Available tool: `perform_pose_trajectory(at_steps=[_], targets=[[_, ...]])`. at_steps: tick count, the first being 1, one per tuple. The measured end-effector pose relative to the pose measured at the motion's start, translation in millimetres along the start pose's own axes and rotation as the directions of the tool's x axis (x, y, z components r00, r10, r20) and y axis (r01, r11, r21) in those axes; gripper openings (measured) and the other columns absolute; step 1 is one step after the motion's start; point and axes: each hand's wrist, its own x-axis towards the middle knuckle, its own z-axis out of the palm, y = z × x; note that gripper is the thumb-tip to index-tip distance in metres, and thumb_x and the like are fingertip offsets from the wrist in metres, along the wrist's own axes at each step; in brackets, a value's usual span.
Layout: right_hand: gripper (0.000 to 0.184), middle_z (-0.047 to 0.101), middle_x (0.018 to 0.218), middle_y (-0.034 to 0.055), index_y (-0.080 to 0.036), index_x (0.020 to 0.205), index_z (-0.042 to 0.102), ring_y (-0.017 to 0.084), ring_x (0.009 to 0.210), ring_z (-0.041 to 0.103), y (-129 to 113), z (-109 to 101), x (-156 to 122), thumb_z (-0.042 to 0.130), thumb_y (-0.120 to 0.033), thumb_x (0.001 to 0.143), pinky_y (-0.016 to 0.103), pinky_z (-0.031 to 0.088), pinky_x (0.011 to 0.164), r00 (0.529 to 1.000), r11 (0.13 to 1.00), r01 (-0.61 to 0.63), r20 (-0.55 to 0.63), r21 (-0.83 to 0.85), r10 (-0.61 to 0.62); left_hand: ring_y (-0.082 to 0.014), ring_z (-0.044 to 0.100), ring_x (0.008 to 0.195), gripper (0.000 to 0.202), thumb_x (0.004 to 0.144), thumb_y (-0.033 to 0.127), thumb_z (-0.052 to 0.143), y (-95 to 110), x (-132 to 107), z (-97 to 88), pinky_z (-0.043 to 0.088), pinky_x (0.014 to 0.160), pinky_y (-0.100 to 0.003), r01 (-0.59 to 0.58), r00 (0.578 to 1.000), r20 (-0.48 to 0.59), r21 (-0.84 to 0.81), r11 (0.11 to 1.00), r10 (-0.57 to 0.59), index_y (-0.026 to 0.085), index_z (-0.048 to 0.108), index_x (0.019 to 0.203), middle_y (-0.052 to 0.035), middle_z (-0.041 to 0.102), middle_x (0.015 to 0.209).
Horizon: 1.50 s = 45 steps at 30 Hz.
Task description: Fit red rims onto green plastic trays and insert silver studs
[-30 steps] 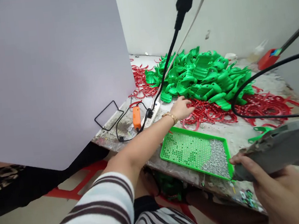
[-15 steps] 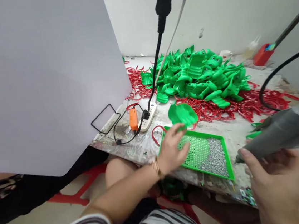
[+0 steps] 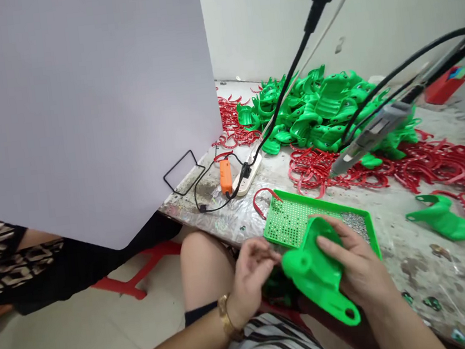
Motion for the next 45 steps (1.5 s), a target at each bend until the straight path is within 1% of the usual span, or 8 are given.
perform_pose_trajectory(at_steps=[2, 5, 11, 15, 22, 27, 33, 45], targets=[[0.036, 0.064, 0.098, 0.0066, -0.022, 0.115, 0.059, 0.016, 0.084, 0.063, -1, 11, 3, 0.059, -0.039, 0.084, 0.031, 0.053, 0.075, 0.973, 0.982, 0.029, 0.232, -0.184, 0.015, -0.022, 0.06, 0.096, 0.046, 0.077, 0.059, 0.059, 3, 7, -4.0, 0.043, 0.09, -0.036, 0.442, 0.895, 0.222, -0.31, 0.842, -0.388, 0.018, 0.063, 0.099, -0.0083, 0.063, 0.101], [0.034, 0.06, 0.113, 0.0068, -0.024, 0.112, 0.064, 0.018, 0.108, 0.054, 2, 32, 19, 0.054, -0.043, 0.086, 0.036, 0.043, 0.099, 0.916, 0.863, 0.225, 0.4, -0.452, -0.029, -0.0315, 0.058, 0.107, 0.071, 0.069, 0.07, 0.06, 3, 13, -12.8, 0.038, 0.097, -0.044, 0.641, 0.761, 0.448, -0.402, 0.654, -0.47, 0.011, 0.064, 0.108, -0.0152, 0.065, 0.107], [0.042, 0.06, 0.105, 0.0165, -0.01, 0.096, 0.065, 0.023, 0.102, 0.054, 30, 37, 95, 0.053, -0.048, 0.083, 0.04, 0.041, 0.094, 1.0, 0.763, -0.018, -0.022, -0.647, 0.005, -0.0311, 0.064, 0.099, 0.071, 0.072, 0.06, 0.065, 4, 12, -32.6, 0.045, 0.088, -0.046, 0.511, 0.855, 0.402, -0.538, 0.671, -0.328, 0.018, 0.055, 0.128, -0.0168, 0.061, 0.12], [0.035, 0.057, 0.065, 0.0045, -0.009, 0.074, 0.061, 0.01, 0.063, 0.054, 52, 35, 131, 0.061, -0.044, 0.081, 0.027, 0.046, 0.068, 0.986, 0.793, -0.16, -0.14, -0.588, 0.095, -0.0313, 0.064, 0.098, 0.076, 0.065, 0.059, 0.07, 7, 14, -39.9, 0.048, 0.086, -0.046, 0.414, 0.91, 0.264, -0.521, 0.746, -0.321, 0.015, 0.054, 0.125, -0.0173, 0.061, 0.118], [0.04, 0.06, 0.063, 0.0038, -0.01, 0.084, 0.061, 0.008, 0.048, 0.05, 37, 62, 68, 0.053, -0.049, 0.084, 0.021, 0.042, 0.047, 0.992, 0.95, 0.041, -0.101, -0.31, -0.076, -0.0252, 0.063, 0.099, 0.076, 0.063, 0.022, 0.071, 1, 20, -39.8, 0.045, 0.094, -0.046, 0.05, 0.954, -0.257, -0.368, 0.928, -0.153, 0.025, 0.042, 0.133, -0.0056, 0.063, 0.108], [0.009, 0.066, 0.077, 0.0038, -0.015, 0.078, 0.069, 0.01, 0.068, 0.062, 13, 80, -4, 0.066, -0.024, 0.078, 0.02, 0.051, 0.065, 0.956, 0.91, 0.291, 0.054, -0.297, -0.288, -0.0236, 0.056, 0.113, 0.07, 0.068, 0.026, 0.069, -6, 23, -30.0, 0.039, 0.102, -0.039, -0.042, 0.995, -0.098, -0.265, 0.963, 0.017, 0.023, 0.044, 0.133, -0.0076, 0.061, 0.12], [0.017, 0.066, 0.087, 0.0028, -0.015, 0.1, 0.065, 0.007, 0.077, 0.062, -17, 61, -26, 0.058, -0.011, 0.084, 0.016, 0.051, 0.073, 0.813, 0.691, 0.582, 0.336, -0.429, -0.476, -0.0331, 0.056, 0.113, 0.073, 0.06, 0.051, 0.069, -6, 24, -19.5, 0.041, 0.1, -0.045, 0.207, 0.968, 0.21, -0.353, 0.912, -0.139, 0.011, 0.057, 0.121, -0.0159, 0.064, 0.112], [0.012, 0.056, 0.068, 0.0006, -0.015, 0.071, 0.063, 0.006, 0.062, 0.053, -30, 32, -12, 0.062, -0.018, 0.082, 0.018, 0.042, 0.055, 0.911, 0.715, 0.396, 0.149, -0.576, -0.384, -0.0341, 0.055, 0.116, 0.084, 0.059, 0.062, 0.073, -2, 8, -5.0, 0.04, 0.1, -0.044, 0.416, 0.872, 0.436, -0.422, 0.805, -0.223, 0.013, 0.056, 0.126, -0.0174, 0.06, 0.122]])
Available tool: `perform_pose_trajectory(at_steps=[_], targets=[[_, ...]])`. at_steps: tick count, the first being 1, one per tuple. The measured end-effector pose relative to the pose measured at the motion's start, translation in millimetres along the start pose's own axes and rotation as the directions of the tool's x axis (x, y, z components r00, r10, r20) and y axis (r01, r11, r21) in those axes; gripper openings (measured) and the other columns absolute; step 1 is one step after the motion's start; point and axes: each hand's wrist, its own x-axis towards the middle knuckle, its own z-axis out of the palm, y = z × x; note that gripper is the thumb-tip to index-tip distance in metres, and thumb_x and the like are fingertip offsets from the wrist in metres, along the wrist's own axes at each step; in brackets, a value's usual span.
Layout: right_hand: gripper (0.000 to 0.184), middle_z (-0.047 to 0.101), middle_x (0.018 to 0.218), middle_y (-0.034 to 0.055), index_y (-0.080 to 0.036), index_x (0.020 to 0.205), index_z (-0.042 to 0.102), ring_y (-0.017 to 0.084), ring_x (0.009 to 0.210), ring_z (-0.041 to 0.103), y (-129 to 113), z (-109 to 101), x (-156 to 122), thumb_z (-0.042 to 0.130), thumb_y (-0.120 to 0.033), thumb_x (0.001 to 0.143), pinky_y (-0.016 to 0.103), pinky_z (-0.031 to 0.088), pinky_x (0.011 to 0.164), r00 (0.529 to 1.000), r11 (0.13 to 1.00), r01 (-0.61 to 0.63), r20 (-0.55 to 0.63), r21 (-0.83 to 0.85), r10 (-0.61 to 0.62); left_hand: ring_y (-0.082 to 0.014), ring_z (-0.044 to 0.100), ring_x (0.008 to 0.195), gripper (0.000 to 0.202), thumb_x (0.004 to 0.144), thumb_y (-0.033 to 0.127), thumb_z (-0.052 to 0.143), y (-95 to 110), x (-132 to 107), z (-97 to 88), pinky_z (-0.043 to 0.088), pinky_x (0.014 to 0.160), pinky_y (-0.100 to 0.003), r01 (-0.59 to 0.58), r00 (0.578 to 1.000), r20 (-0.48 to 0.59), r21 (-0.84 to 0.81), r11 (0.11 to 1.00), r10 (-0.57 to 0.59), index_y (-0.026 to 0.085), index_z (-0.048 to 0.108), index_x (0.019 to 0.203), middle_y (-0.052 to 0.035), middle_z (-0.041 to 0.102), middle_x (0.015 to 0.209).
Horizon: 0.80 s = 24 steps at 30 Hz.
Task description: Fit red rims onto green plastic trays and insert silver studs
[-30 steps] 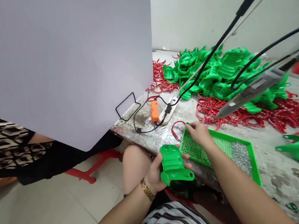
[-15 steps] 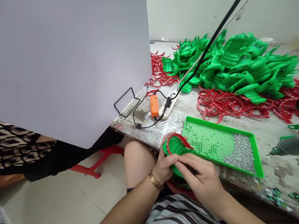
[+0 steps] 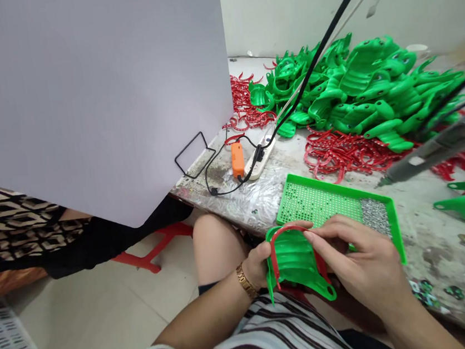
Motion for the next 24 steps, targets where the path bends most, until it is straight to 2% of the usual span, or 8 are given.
perform_pose_trajectory(at_steps=[2, 6, 10, 16, 24], targets=[[0.015, 0.054, 0.065, 0.0009, -0.014, 0.069, 0.063, 0.006, 0.061, 0.053, -1, -2, -2, 0.061, -0.018, 0.083, 0.018, 0.041, 0.054, 1.0, 1.0, 0.002, 0.027, 0.003, -0.002, -0.0333, 0.055, 0.117, 0.085, 0.059, 0.063, 0.072, -1, 1, 0.3, 0.041, 0.1, -0.043, 0.002, 1.0, 0.012, -0.008, 1.0, -0.002, 0.015, 0.055, 0.128, -0.0164, 0.059, 0.123], [0.017, 0.054, 0.064, 0.0016, -0.014, 0.068, 0.063, 0.007, 0.061, 0.053, 1, -3, -3, 0.059, -0.02, 0.084, 0.019, 0.041, 0.055, 0.999, 1.0, 0.009, 0.05, 0.012, -0.01, -0.0366, 0.052, 0.119, 0.093, 0.057, 0.069, 0.069, -3, 5, 1.5, 0.04, 0.1, -0.047, 0.021, 1.0, 0.018, 0.024, 0.999, -0.022, 0.012, 0.053, 0.129, -0.0182, 0.061, 0.119], [0.021, 0.05, 0.061, 0.0009, -0.014, 0.065, 0.06, 0.007, 0.056, 0.046, 3, -1, -4, 0.06, -0.024, 0.084, 0.02, 0.036, 0.051, 0.999, 0.999, -0.032, 0.032, -0.029, 0.033, -0.0378, 0.052, 0.118, 0.093, 0.054, 0.071, 0.069, -5, 7, 3.1, 0.04, 0.099, -0.05, 0.031, 0.999, -0.027, 0.044, 0.999, -0.03, 0.014, 0.055, 0.125, -0.0174, 0.064, 0.112], [0.024, 0.047, 0.059, -0.0004, -0.014, 0.061, 0.056, 0.005, 0.054, 0.043, 2, 0, -5, 0.059, -0.022, 0.084, 0.019, 0.034, 0.049, 1.0, 0.997, -0.013, 0.018, -0.07, 0.014, -0.0378, 0.053, 0.117, 0.092, 0.052, 0.07, 0.069, -7, 8, 1.0, 0.042, 0.097, -0.049, 0.026, 0.998, -0.063, 0.075, 0.997, -0.022, 0.012, 0.056, 0.122, -0.018, 0.065, 0.108], [0.026, 0.047, 0.058, -0.0008, -0.014, 0.061, 0.055, 0.005, 0.052, 0.044, 4, 1, -5, 0.06, -0.024, 0.084, 0.018, 0.034, 0.046, 0.995, 0.996, -0.088, 0.038, 0.015, 0.087, -0.0376, 0.054, 0.116, 0.092, 0.049, 0.067, 0.071, -2, 11, 6.8, 0.042, 0.096, -0.05, 0.019, 0.999, -0.038, 0.107, 0.994, -0.015, 0.014, 0.056, 0.123, -0.0169, 0.065, 0.111]])
